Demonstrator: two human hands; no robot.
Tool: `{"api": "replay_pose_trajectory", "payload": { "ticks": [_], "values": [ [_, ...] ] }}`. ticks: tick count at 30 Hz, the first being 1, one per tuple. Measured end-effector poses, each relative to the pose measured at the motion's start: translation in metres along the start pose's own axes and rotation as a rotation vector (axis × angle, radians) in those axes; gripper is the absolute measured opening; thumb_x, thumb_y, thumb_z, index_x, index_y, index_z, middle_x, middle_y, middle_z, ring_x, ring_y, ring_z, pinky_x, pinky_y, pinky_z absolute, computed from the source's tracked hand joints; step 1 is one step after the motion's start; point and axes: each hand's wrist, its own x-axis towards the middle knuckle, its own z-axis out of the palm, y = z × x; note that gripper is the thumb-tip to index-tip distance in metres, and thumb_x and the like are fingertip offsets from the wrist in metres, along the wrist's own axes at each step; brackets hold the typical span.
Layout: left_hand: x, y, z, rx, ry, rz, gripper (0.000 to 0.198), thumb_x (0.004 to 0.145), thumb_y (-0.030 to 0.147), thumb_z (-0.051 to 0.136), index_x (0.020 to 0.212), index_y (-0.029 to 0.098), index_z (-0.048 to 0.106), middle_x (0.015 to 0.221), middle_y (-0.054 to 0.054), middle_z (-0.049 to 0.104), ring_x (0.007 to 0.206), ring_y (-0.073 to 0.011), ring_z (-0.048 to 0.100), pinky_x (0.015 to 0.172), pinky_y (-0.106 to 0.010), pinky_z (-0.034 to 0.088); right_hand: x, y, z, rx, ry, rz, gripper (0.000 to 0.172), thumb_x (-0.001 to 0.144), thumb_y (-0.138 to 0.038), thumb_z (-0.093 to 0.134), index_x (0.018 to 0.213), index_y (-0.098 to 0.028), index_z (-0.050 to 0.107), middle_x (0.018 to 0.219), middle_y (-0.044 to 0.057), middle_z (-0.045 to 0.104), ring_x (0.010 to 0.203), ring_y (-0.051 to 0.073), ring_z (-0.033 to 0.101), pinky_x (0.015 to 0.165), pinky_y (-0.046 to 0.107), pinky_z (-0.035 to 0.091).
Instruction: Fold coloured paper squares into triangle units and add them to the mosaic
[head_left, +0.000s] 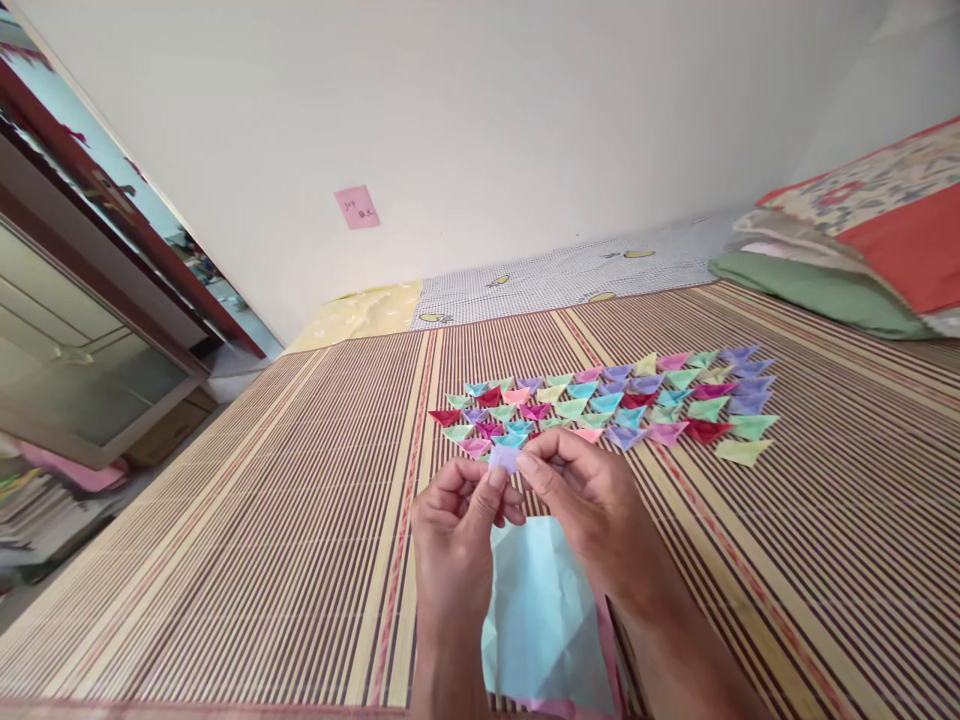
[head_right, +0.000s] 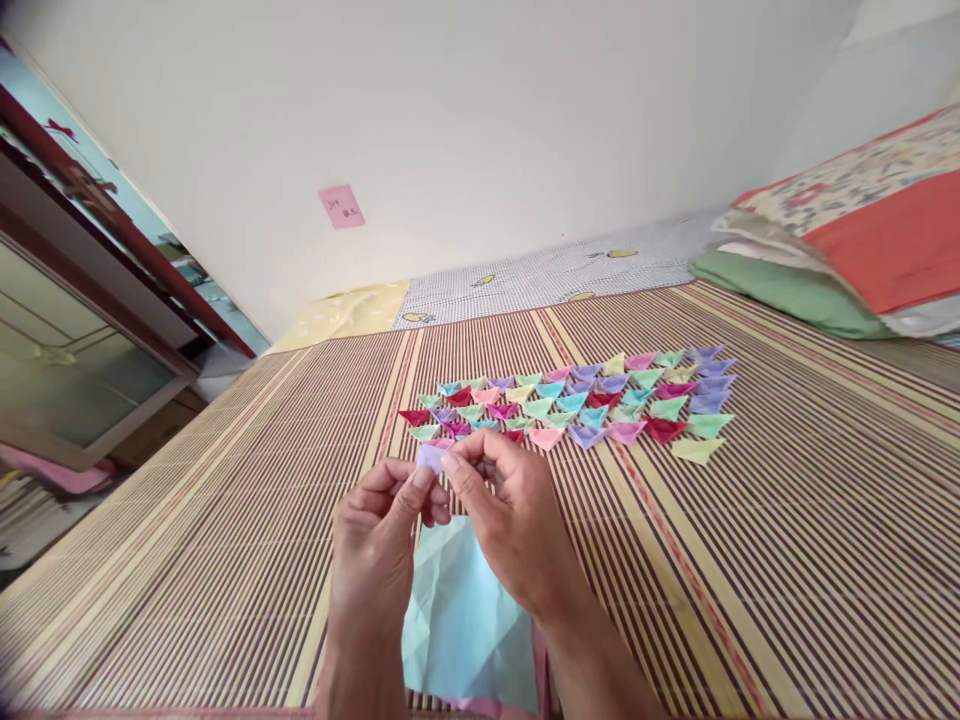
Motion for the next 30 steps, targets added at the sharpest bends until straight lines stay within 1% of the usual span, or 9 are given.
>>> {"api": "replay_pose_trajectory", "payload": {
  "ticks": [3,5,8,12,14,18,21,25,30],
  "values": [
    [-0.002,0.000,0.001,0.022,0.028,0.024,0.025,0.090,0.034,0.079,0.074,0.017,0.069,0.065,-0.001,0.069,0.058,-0.0116,0.060,0.059,-0.023,0.048,0.001,0.000,0.000,-0.017,-0.038,0.005,0.026,0.096,-0.039,0.068,0.080,-0.019,0.068,0.070,-0.001,0.062,0.067,0.014,0.058,0.063,0.027,0.049],
    [-0.002,-0.001,0.002,0.013,0.032,0.033,0.024,0.090,0.033,0.078,0.075,0.017,0.069,0.066,-0.001,0.069,0.060,-0.0121,0.060,0.061,-0.023,0.049,0.001,-0.001,0.001,-0.010,-0.035,0.005,0.024,0.095,-0.039,0.069,0.081,-0.019,0.069,0.071,-0.001,0.063,0.066,0.014,0.058,0.062,0.026,0.048],
    [0.000,-0.001,0.004,-0.045,0.011,0.036,0.021,0.090,0.034,0.078,0.078,0.018,0.070,0.069,-0.002,0.070,0.062,-0.0125,0.063,0.063,-0.024,0.051,0.000,0.000,0.003,0.055,0.026,0.017,0.021,0.094,-0.036,0.070,0.081,-0.020,0.069,0.071,-0.001,0.064,0.067,0.015,0.059,0.062,0.026,0.049],
    [0.002,-0.001,0.003,-0.114,-0.025,-0.009,0.018,0.089,0.034,0.079,0.085,0.018,0.072,0.074,-0.002,0.073,0.064,-0.0119,0.065,0.067,-0.023,0.053,0.000,0.002,0.003,0.089,0.087,0.025,0.020,0.093,-0.035,0.070,0.081,-0.020,0.068,0.073,0.000,0.065,0.070,0.015,0.061,0.065,0.026,0.051],
    [0.002,-0.001,0.002,-0.106,-0.024,-0.010,0.019,0.089,0.033,0.079,0.083,0.017,0.072,0.073,-0.002,0.072,0.064,-0.0118,0.065,0.067,-0.023,0.053,0.000,0.004,0.003,0.093,0.078,0.025,0.018,0.093,-0.033,0.070,0.081,-0.020,0.069,0.074,0.000,0.066,0.070,0.015,0.061,0.066,0.026,0.052],
    [0.000,-0.003,0.001,-0.093,0.023,0.026,0.019,0.089,0.032,0.079,0.080,0.017,0.071,0.071,-0.001,0.069,0.062,-0.0103,0.061,0.064,-0.022,0.051,0.000,0.004,0.005,0.144,0.051,0.029,0.010,0.090,-0.028,0.073,0.082,-0.021,0.071,0.073,-0.001,0.066,0.068,0.014,0.061,0.066,0.025,0.053],
    [0.000,-0.003,0.002,-0.141,0.004,0.017,0.020,0.090,0.031,0.079,0.079,0.018,0.069,0.068,0.001,0.066,0.062,-0.0101,0.059,0.064,-0.022,0.050,-0.001,0.002,0.009,0.165,0.044,0.008,0.012,0.091,-0.027,0.072,0.081,-0.021,0.071,0.071,-0.001,0.065,0.065,0.013,0.059,0.063,0.025,0.052],
    [0.000,0.001,0.005,-0.162,-0.049,-0.008,0.021,0.090,0.034,0.078,0.081,0.018,0.068,0.070,0.000,0.065,0.065,-0.0122,0.060,0.066,-0.024,0.051,-0.003,-0.001,0.012,0.134,0.068,-0.037,0.018,0.092,-0.030,0.071,0.077,-0.021,0.068,0.068,-0.001,0.061,0.063,0.014,0.057,0.061,0.026,0.052],
    [0.000,0.002,0.002,-0.114,0.011,0.008,0.022,0.089,0.033,0.080,0.079,0.018,0.067,0.070,0.000,0.065,0.065,-0.0121,0.060,0.064,-0.023,0.050,-0.002,-0.002,0.006,-0.013,-0.002,-0.049,0.021,0.097,-0.033,0.066,0.081,-0.021,0.070,0.073,0.000,0.066,0.069,0.015,0.061,0.066,0.028,0.052]
  ]
}}
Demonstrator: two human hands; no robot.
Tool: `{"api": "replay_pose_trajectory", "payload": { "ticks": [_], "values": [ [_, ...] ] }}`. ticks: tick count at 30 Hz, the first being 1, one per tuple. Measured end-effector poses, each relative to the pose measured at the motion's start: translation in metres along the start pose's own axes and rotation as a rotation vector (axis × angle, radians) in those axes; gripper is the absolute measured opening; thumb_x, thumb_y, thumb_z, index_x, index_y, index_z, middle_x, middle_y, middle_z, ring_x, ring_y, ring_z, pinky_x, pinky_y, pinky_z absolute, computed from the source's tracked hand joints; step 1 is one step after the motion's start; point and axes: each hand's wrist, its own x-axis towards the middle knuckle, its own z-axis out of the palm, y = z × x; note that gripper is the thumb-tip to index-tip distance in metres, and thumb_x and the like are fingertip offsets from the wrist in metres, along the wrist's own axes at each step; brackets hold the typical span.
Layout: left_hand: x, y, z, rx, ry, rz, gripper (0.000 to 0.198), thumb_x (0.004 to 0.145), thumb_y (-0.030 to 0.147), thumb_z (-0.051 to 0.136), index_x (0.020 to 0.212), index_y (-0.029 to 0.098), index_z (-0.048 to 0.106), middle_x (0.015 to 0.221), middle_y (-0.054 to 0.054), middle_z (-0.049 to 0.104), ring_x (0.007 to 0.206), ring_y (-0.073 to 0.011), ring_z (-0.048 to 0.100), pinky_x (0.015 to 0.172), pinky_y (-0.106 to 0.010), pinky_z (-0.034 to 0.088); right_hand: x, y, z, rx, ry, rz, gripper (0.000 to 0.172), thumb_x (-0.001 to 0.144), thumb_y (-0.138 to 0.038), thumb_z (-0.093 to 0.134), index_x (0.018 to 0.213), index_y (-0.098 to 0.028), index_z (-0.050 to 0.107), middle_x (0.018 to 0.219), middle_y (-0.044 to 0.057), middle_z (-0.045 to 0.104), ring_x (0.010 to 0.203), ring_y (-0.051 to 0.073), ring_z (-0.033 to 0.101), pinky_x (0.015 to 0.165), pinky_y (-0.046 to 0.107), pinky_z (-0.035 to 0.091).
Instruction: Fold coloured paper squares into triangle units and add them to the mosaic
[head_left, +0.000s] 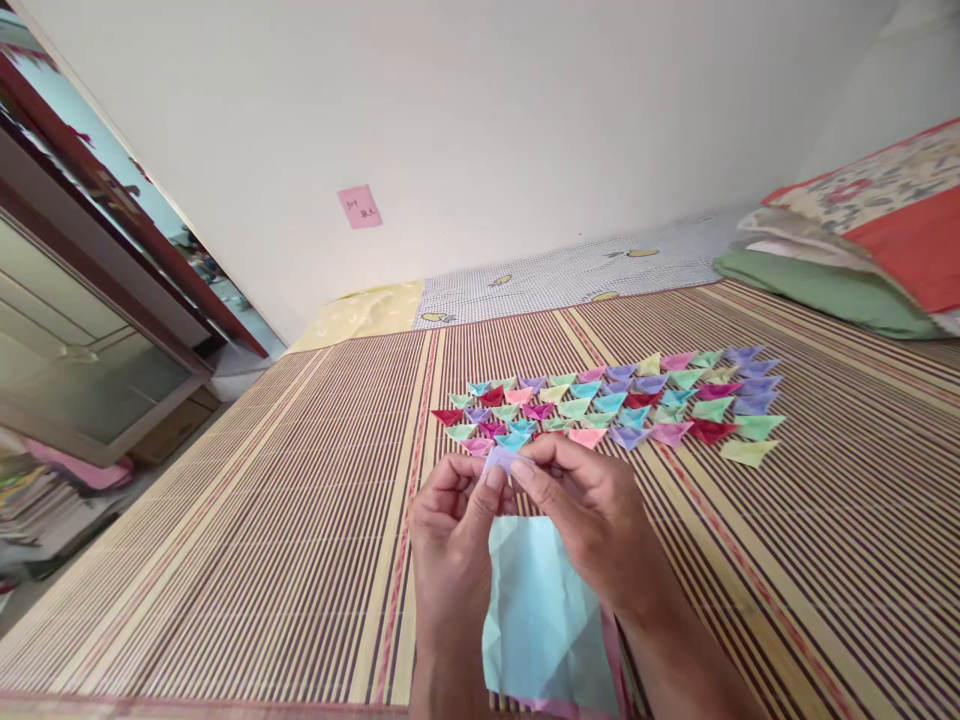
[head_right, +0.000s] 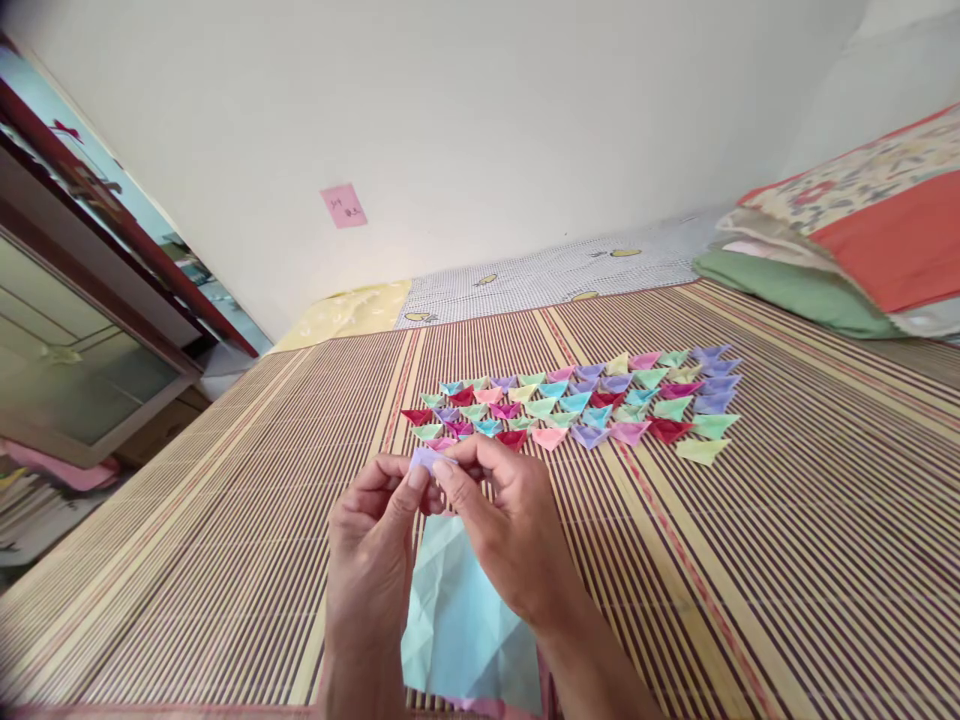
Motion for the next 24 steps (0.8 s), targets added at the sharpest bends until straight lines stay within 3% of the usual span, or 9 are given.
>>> {"api": "replay_pose_trajectory", "payload": {
  "ticks": [7,14,24],
  "values": [
    [-0.0001,-0.0003,-0.0070,0.036,-0.012,0.048,0.022,0.089,0.032,0.080,0.077,0.018,0.068,0.064,0.001,0.065,0.061,-0.0116,0.058,0.064,-0.023,0.049,0.0012,-0.0016,-0.0065,-0.090,-0.048,0.004,0.027,0.098,-0.035,0.062,0.076,-0.020,0.065,0.072,0.000,0.062,0.069,0.016,0.058,0.065,0.030,0.046],
    [-0.0014,0.0010,-0.0053,0.036,-0.019,0.026,0.021,0.090,0.032,0.078,0.078,0.019,0.067,0.068,0.001,0.064,0.064,-0.0118,0.057,0.063,-0.023,0.048,-0.0009,0.0024,-0.0005,-0.089,0.012,-0.039,0.027,0.099,-0.033,0.061,0.075,-0.020,0.062,0.068,-0.002,0.058,0.064,0.014,0.053,0.059,0.027,0.041],
    [0.0012,0.0032,-0.0101,0.049,-0.006,0.040,0.019,0.093,0.034,0.076,0.081,0.019,0.069,0.070,0.000,0.065,0.066,-0.0123,0.060,0.067,-0.023,0.050,-0.0029,0.0045,0.0013,-0.075,-0.015,0.015,0.027,0.101,-0.036,0.060,0.079,-0.021,0.065,0.074,0.000,0.063,0.072,0.017,0.060,0.066,0.029,0.049]
  ]
}}
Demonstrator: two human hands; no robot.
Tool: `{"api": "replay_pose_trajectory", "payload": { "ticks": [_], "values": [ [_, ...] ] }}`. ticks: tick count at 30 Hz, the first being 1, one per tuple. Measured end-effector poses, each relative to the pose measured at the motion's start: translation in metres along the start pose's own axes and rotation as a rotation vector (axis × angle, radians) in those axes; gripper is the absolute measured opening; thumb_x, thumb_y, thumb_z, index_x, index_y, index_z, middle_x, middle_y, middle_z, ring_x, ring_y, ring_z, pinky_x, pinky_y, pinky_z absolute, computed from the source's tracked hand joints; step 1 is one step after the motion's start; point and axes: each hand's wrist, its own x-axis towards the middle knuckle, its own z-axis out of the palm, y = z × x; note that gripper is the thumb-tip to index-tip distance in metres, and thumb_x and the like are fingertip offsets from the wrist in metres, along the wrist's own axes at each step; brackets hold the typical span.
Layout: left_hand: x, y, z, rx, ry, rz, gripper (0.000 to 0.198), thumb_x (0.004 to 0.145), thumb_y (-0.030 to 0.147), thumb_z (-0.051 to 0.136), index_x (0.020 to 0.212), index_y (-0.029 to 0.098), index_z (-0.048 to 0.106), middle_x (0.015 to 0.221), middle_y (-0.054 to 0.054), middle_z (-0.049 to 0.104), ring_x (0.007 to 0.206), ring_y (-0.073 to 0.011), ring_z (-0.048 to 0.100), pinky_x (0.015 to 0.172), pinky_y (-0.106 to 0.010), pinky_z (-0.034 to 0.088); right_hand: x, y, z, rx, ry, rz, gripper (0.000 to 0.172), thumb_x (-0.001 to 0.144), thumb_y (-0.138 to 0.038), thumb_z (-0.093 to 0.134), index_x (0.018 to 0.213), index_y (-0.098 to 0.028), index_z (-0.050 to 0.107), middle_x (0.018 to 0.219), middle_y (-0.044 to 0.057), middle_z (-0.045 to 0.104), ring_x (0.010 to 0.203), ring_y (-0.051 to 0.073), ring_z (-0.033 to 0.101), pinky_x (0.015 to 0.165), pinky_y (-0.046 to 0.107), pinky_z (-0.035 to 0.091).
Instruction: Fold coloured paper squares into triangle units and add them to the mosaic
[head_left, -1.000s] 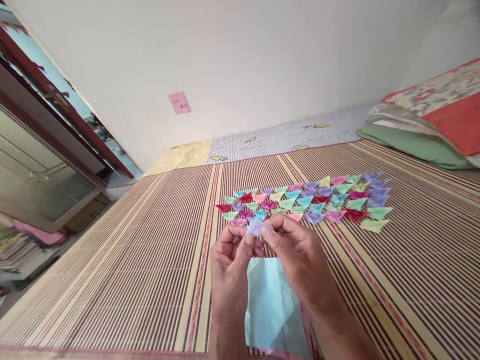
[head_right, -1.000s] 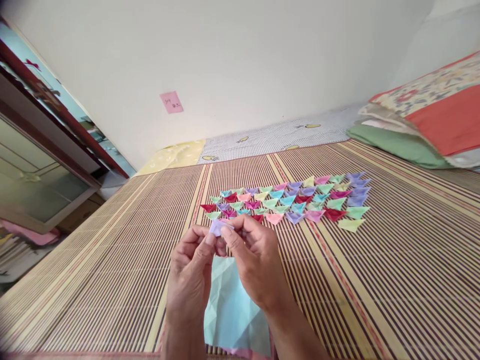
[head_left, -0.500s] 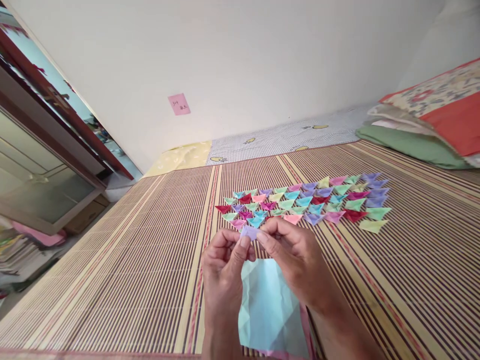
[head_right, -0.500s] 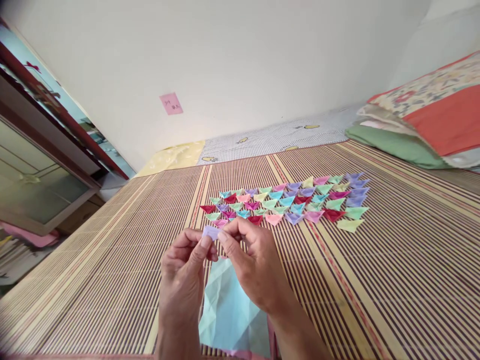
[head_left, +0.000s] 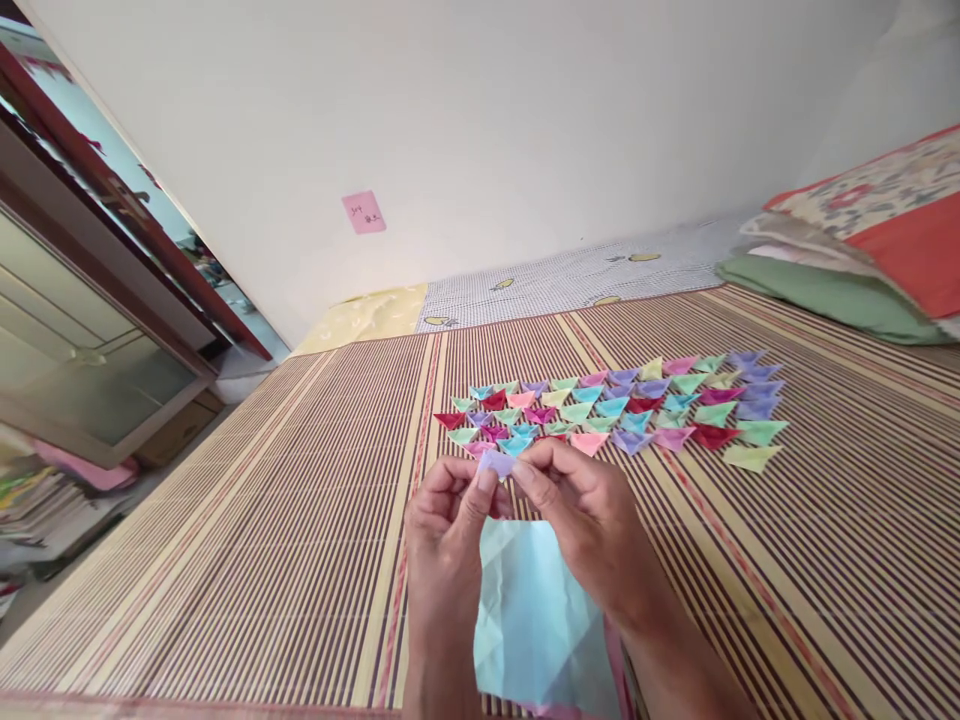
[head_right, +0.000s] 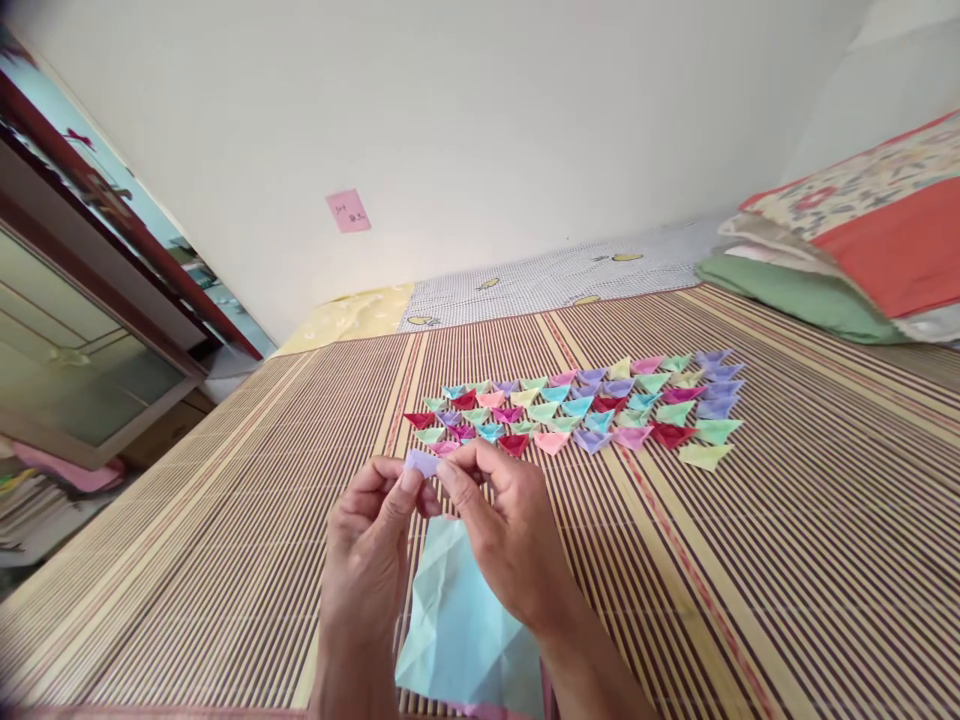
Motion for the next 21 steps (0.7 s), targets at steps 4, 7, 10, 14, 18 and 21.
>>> {"api": "replay_pose_trajectory", "payload": {
  "ticks": [4,7,10,14,18,21],
  "values": [
    [0.0004,0.0038,-0.0014,-0.006,0.036,0.023,0.013,0.096,0.034,0.072,0.098,0.021,0.073,0.085,-0.001,0.070,0.073,-0.0121,0.064,0.070,-0.022,0.051,0.0023,-0.0027,-0.0042,-0.024,-0.046,0.000,0.028,0.103,-0.039,0.058,0.083,-0.021,0.067,0.076,0.000,0.064,0.073,0.017,0.061,0.068,0.028,0.051],
    [0.0008,0.0069,-0.0025,0.004,0.036,0.017,0.011,0.092,0.031,0.076,0.096,0.021,0.073,0.082,-0.001,0.070,0.070,-0.0112,0.065,0.068,-0.021,0.053,0.0037,-0.0045,-0.0061,-0.071,-0.090,-0.019,0.029,0.103,-0.038,0.057,0.082,-0.022,0.067,0.075,0.000,0.064,0.070,0.017,0.059,0.066,0.029,0.050],
    [0.0018,0.0090,-0.0035,-0.006,0.028,-0.006,0.012,0.087,0.028,0.082,0.089,0.020,0.073,0.082,-0.001,0.071,0.067,-0.0107,0.066,0.064,-0.020,0.053,0.0044,-0.0055,-0.0067,-0.110,-0.113,-0.028,0.027,0.104,-0.036,0.055,0.086,-0.021,0.070,0.077,0.001,0.066,0.073,0.018,0.063,0.070,0.031,0.051],
    [0.0030,0.0104,-0.0054,0.019,0.015,-0.024,0.013,0.082,0.026,0.085,0.082,0.018,0.074,0.083,-0.002,0.072,0.064,-0.0105,0.066,0.059,-0.020,0.053,0.0049,-0.0056,-0.0078,-0.139,-0.144,-0.031,0.027,0.105,-0.035,0.053,0.094,-0.020,0.073,0.083,0.003,0.072,0.077,0.019,0.069,0.072,0.032,0.053],
    [0.0032,0.0104,-0.0079,0.138,0.009,0.017,0.013,0.087,0.028,0.080,0.081,0.017,0.074,0.083,-0.003,0.069,0.064,-0.0105,0.064,0.057,-0.020,0.051,0.0047,-0.0031,-0.0084,-0.209,-0.095,-0.085,0.023,0.104,-0.032,0.055,0.096,-0.021,0.073,0.084,0.003,0.073,0.078,0.018,0.069,0.072,0.030,0.053],
    [0.0024,0.0094,-0.0084,0.261,-0.030,0.048,0.013,0.091,0.027,0.076,0.082,0.018,0.074,0.087,-0.002,0.068,0.066,-0.0105,0.063,0.058,-0.021,0.050,0.0043,0.0001,-0.0071,-0.322,0.028,-0.212,0.013,0.101,-0.026,0.060,0.097,-0.021,0.071,0.090,0.003,0.072,0.085,0.019,0.070,0.077,0.030,0.054]
  ]
}}
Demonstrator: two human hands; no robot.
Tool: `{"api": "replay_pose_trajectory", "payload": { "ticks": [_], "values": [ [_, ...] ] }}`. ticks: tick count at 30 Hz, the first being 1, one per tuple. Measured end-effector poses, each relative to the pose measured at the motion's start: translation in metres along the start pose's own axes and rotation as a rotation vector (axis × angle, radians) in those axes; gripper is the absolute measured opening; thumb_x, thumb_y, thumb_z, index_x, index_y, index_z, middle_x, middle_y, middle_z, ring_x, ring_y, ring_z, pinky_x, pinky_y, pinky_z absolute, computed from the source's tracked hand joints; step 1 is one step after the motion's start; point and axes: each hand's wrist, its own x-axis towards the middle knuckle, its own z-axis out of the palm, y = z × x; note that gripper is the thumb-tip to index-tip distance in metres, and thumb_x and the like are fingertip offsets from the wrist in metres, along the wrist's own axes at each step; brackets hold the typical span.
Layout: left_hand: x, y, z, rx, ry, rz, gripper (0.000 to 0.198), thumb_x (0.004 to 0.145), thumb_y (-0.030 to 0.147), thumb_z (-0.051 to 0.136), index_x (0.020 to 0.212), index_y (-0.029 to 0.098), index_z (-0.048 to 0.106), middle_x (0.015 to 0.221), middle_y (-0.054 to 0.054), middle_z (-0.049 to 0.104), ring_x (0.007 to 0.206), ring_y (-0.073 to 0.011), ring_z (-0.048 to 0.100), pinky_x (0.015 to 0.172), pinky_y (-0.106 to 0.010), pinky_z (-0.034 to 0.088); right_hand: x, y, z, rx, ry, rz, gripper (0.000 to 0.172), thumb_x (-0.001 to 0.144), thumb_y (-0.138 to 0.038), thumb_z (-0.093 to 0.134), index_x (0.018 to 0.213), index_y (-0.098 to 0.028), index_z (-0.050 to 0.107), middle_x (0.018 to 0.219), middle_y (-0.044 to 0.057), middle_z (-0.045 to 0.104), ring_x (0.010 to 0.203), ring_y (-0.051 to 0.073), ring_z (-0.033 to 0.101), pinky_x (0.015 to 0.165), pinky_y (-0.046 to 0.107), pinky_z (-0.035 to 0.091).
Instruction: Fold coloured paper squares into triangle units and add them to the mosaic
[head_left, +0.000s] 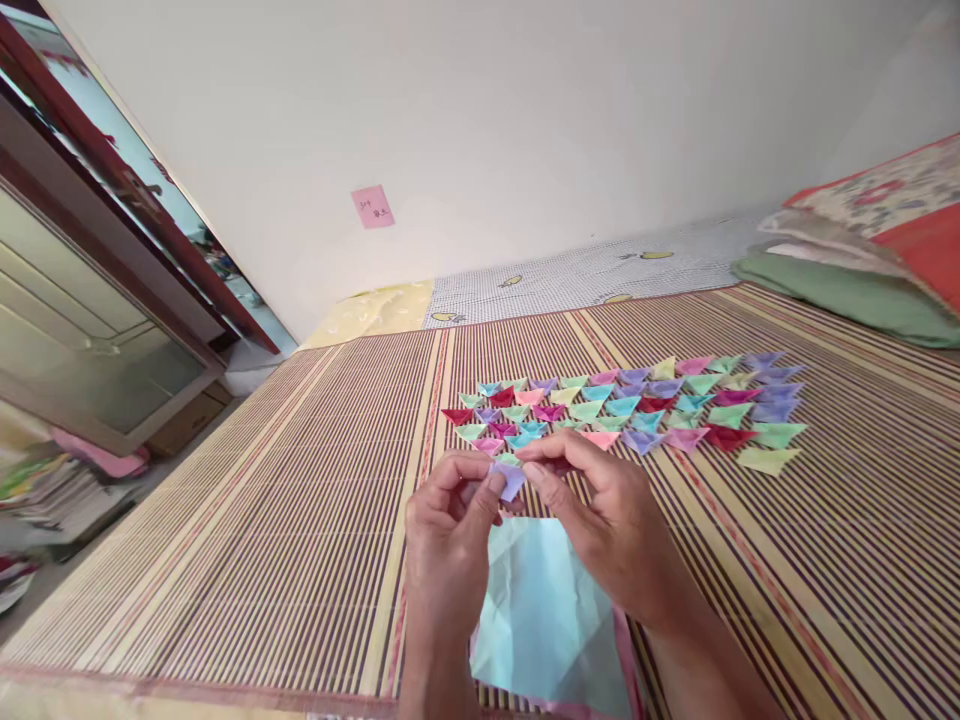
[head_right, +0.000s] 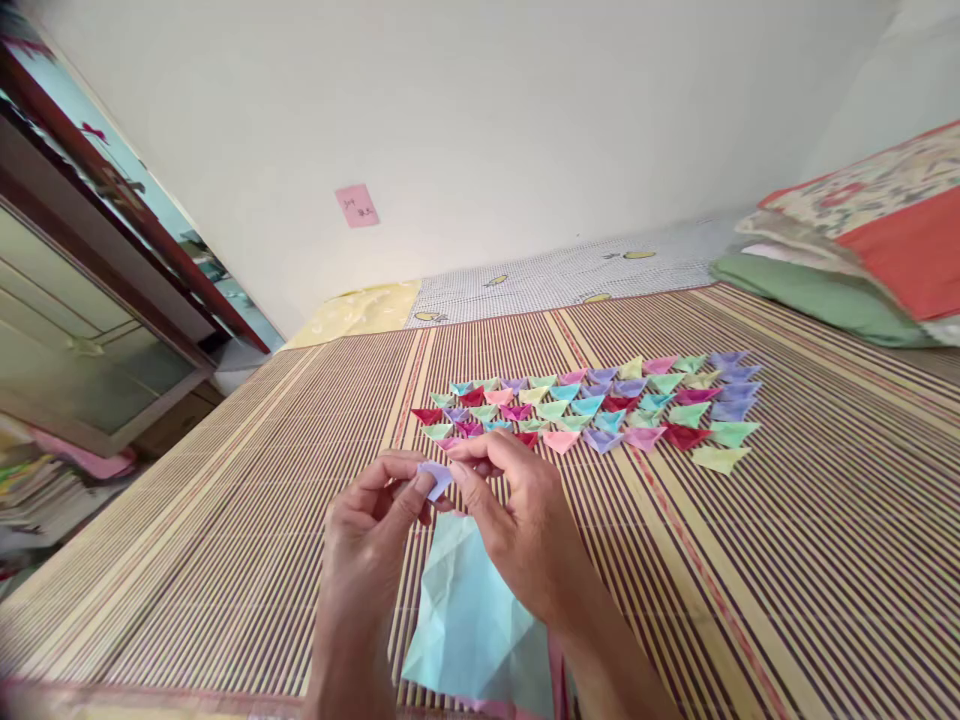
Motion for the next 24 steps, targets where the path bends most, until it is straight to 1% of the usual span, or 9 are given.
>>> {"api": "replay_pose_trajectory", "payload": {
  "ticks": [2,4,8,13,15,19,21,24],
  "values": [
    [-0.001,0.000,0.002,0.054,-0.033,0.019,0.014,0.094,0.027,0.072,0.083,0.019,0.072,0.087,-0.002,0.066,0.068,-0.0107,0.063,0.059,-0.022,0.050,-0.001,0.001,0.002,-0.052,0.039,-0.077,0.010,0.100,-0.022,0.061,0.096,-0.021,0.071,0.094,0.003,0.071,0.092,0.019,0.069,0.081,0.031,0.054],
    [-0.003,0.000,0.004,0.077,-0.050,0.044,0.013,0.096,0.026,0.070,0.084,0.020,0.071,0.085,0.000,0.064,0.071,-0.0116,0.062,0.063,-0.023,0.050,-0.001,0.001,0.004,-0.072,0.045,-0.133,0.011,0.100,-0.019,0.061,0.097,-0.022,0.071,0.096,0.003,0.070,0.094,0.019,0.069,0.083,0.031,0.055],
    [-0.005,0.001,0.009,0.148,-0.066,0.095,0.016,0.098,0.024,0.067,0.082,0.021,0.067,0.083,0.000,0.061,0.076,-0.0141,0.061,0.069,-0.026,0.052,-0.001,-0.001,0.007,-0.086,0.051,-0.185,0.012,0.099,-0.014,0.062,0.092,-0.021,0.070,0.091,0.002,0.068,0.089,0.017,0.067,0.079,0.028,0.054],
    [-0.004,-0.001,0.011,0.106,-0.085,0.085,0.018,0.099,0.024,0.066,0.081,0.020,0.067,0.082,0.000,0.062,0.070,-0.0122,0.059,0.062,-0.024,0.049,0.000,-0.002,0.007,-0.012,0.063,-0.140,0.020,0.101,-0.013,0.057,0.083,-0.021,0.064,0.084,0.000,0.064,0.075,0.013,0.063,0.066,0.024,0.051],
    [-0.004,-0.002,0.011,0.093,-0.074,0.078,0.017,0.097,0.022,0.067,0.081,0.020,0.067,0.081,0.001,0.063,0.069,-0.0111,0.059,0.060,-0.022,0.048,0.000,-0.001,0.007,0.000,0.090,-0.128,0.020,0.101,-0.014,0.058,0.083,-0.021,0.064,0.085,0.000,0.065,0.076,0.013,0.064,0.067,0.024,0.051],
    [-0.005,-0.002,0.013,0.057,-0.067,0.044,0.013,0.097,0.022,0.068,0.084,0.020,0.068,0.081,0.002,0.062,0.068,-0.0095,0.063,0.061,-0.020,0.049,0.000,0.002,0.005,0.022,0.152,-0.096,0.020,0.101,-0.018,0.060,0.081,-0.021,0.064,0.083,0.000,0.065,0.079,0.015,0.064,0.072,0.026,0.051],
    [-0.005,-0.003,0.014,0.022,-0.055,0.020,0.012,0.097,0.023,0.069,0.085,0.020,0.068,0.084,0.002,0.063,0.067,-0.0086,0.064,0.062,-0.020,0.050,0.000,0.004,0.004,0.055,0.159,-0.058,0.021,0.101,-0.020,0.061,0.080,-0.021,0.064,0.081,-0.001,0.064,0.076,0.015,0.062,0.071,0.027,0.049],
    [-0.004,-0.006,0.016,-0.054,-0.008,0.001,0.007,0.095,0.023,0.072,0.089,0.020,0.070,0.093,0.001,0.065,0.066,-0.0071,0.065,0.061,-0.019,0.052,0.001,0.007,0.003,0.110,0.159,0.001,0.019,0.100,-0.023,0.061,0.081,-0.021,0.064,0.081,-0.001,0.063,0.077,0.014,0.060,0.072,0.027,0.048]
  ]
}}
